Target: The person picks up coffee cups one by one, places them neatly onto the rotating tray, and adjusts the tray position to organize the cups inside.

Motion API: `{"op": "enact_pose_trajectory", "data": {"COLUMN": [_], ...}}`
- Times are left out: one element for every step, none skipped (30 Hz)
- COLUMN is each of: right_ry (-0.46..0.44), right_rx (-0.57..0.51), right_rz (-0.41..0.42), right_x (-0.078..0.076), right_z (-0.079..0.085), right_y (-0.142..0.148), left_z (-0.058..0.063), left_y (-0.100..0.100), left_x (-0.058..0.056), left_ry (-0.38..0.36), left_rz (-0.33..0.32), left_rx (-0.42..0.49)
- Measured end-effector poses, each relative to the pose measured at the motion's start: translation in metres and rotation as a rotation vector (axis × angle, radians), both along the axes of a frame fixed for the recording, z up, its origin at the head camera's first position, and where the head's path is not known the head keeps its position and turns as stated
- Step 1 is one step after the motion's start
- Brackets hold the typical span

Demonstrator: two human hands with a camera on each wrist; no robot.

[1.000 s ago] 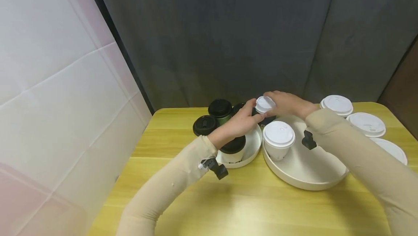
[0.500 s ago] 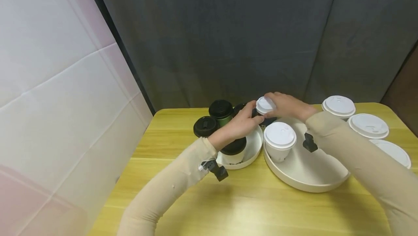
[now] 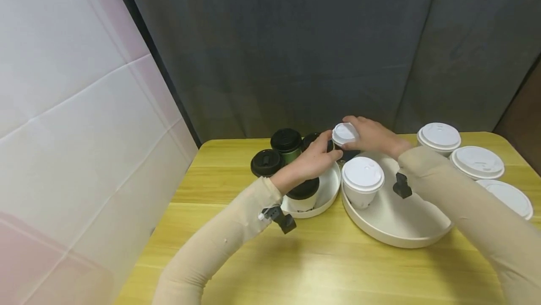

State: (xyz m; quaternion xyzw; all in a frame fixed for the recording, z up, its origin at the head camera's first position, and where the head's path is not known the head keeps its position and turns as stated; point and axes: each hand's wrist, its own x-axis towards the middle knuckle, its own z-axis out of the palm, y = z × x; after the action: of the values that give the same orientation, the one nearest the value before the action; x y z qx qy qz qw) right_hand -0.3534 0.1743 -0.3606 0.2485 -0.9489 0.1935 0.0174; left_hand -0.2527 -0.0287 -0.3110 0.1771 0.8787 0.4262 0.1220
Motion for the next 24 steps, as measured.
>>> {"op": "enact_pose_trajectory", "data": {"right_ry": [0.01, 0.02, 0.028, 0.036, 0.041, 0.043, 0.044, 0.044, 0.047, 0.047, 0.043, 0.043, 0.042, 0.044, 0.044, 0.042, 0.044, 0.048, 0.048, 0.05, 0.053, 0.055, 0.057, 0.057], "right_rx": [-0.006, -0.01, -0.013, -0.017, -0.021, -0.027, -0.032, -0.037, -0.045, -0.051, -0.055, -0.061, -0.066, -0.071, -0.08, -0.089, -0.098, -0.107, -0.114, -0.119, -0.123, -0.124, -0.124, -0.125], "right_rz": [-0.002, -0.007, -0.01, -0.01, -0.014, -0.019, -0.027, -0.036, -0.042, -0.05, -0.06, -0.066, -0.07, -0.074, -0.078, -0.083, -0.086, -0.089, -0.094, -0.098, -0.102, -0.106, -0.109, -0.112], "right_x": [0.0, 0.0, 0.0, -0.001, -0.001, 0.0, 0.0, 0.0, 0.001, 0.001, 0.002, 0.004, 0.005, 0.006, 0.007, 0.008, 0.01, 0.011, 0.012, 0.013, 0.015, 0.016, 0.017, 0.018], "right_z": [0.001, 0.002, 0.004, 0.006, 0.009, 0.012, 0.015, 0.018, 0.022, 0.026, 0.03, 0.035, 0.039, 0.043, 0.047, 0.051, 0.054, 0.058, 0.061, 0.064, 0.067, 0.07, 0.072, 0.073], "right_y": [0.001, 0.001, 0.002, 0.002, 0.003, 0.003, 0.003, 0.004, 0.005, 0.005, 0.006, 0.007, 0.008, 0.009, 0.011, 0.012, 0.013, 0.014, 0.015, 0.016, 0.017, 0.018, 0.019, 0.019], "left_z": [0.0, 0.001, 0.001, 0.001, 0.002, 0.002, 0.003, 0.003, 0.004, 0.004, 0.005, 0.005, 0.005, 0.005, 0.005, 0.005, 0.005, 0.004, 0.004, 0.004, 0.004, 0.004, 0.003, 0.003], "left_y": [0.0, 0.0, 0.0, 0.0, 0.0, 0.0, 0.0, 0.0, 0.0, 0.0, 0.0, 0.0, 0.001, 0.001, 0.001, 0.001, 0.001, 0.001, 0.001, 0.001, 0.001, 0.001, 0.001, 0.001], "left_x": [0.0, 0.0, -0.001, -0.001, -0.002, -0.003, -0.004, -0.005, -0.006, -0.007, -0.008, -0.008, -0.009, -0.01, -0.011, -0.011, -0.012, -0.013, -0.013, -0.014, -0.014, -0.015, -0.016, -0.016], "left_ry": [0.003, 0.004, 0.006, 0.01, 0.014, 0.014, 0.014, 0.015, 0.018, 0.02, 0.023, 0.024, 0.029, 0.034, 0.038, 0.039, 0.041, 0.045, 0.049, 0.051, 0.055, 0.061, 0.066, 0.071], "left_rz": [0.001, 0.003, 0.004, 0.005, 0.008, 0.012, 0.017, 0.023, 0.028, 0.033, 0.037, 0.039, 0.04, 0.04, 0.041, 0.041, 0.04, 0.038, 0.035, 0.033, 0.028, 0.022, 0.015, 0.007], "left_rx": [-0.006, -0.015, -0.02, -0.024, -0.028, -0.033, -0.038, -0.044, -0.048, -0.051, -0.054, -0.056, -0.056, -0.054, -0.053, -0.049, -0.048, -0.045, -0.043, -0.04, -0.037, -0.032, -0.028, -0.026]}}
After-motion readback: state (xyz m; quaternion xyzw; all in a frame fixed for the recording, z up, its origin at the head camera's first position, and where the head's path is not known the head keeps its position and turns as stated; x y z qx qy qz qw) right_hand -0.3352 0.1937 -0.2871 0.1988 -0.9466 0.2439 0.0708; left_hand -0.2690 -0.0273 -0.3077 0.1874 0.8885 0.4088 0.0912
